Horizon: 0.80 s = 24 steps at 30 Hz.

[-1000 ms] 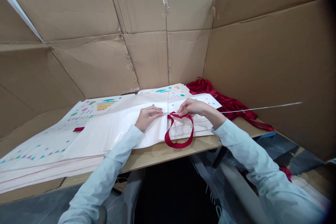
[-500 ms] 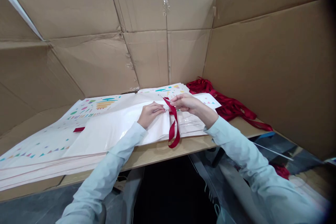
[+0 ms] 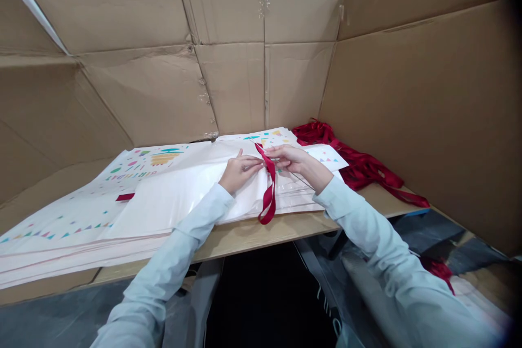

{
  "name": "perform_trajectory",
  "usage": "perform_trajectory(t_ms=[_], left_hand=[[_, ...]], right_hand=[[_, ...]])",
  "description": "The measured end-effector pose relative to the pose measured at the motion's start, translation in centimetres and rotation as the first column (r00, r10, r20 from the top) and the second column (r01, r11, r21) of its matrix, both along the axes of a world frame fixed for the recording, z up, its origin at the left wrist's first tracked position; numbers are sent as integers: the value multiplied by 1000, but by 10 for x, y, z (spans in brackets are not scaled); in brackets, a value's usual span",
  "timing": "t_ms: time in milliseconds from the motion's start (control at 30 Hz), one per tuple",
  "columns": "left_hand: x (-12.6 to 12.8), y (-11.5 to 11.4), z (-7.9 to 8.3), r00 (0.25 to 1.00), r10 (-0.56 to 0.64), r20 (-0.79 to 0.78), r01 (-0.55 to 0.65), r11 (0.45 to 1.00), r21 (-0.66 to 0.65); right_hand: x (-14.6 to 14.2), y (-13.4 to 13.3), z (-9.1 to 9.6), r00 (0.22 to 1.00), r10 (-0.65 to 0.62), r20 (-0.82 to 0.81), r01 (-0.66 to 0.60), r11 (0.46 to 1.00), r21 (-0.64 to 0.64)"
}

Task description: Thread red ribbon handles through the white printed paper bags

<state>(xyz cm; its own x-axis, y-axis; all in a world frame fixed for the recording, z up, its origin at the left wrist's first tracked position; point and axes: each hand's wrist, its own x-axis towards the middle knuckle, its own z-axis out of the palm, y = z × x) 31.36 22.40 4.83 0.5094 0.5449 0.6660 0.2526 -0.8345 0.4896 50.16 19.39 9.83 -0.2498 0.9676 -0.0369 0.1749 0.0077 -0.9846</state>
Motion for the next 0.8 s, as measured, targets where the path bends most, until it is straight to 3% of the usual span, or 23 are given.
perform_trajectory(t_ms=[133, 367, 600, 800], left_hand=[[-1, -2, 7, 999, 44, 4, -43, 996, -79], [-1, -7, 6, 982, 94, 167, -54, 972, -230], [0, -11, 2, 995, 70, 64, -65, 995, -82], [2, -12, 0, 996, 62, 60, -64, 997, 39]], right_hand=[[-2, -5, 5, 980, -15, -197, -13, 990, -140], [0, -10, 18, 993, 116, -28, -118, 989, -85], [2, -6, 17, 988, 144, 52, -137, 983, -120], [18, -24, 26, 986, -93, 140, 91, 996, 24]])
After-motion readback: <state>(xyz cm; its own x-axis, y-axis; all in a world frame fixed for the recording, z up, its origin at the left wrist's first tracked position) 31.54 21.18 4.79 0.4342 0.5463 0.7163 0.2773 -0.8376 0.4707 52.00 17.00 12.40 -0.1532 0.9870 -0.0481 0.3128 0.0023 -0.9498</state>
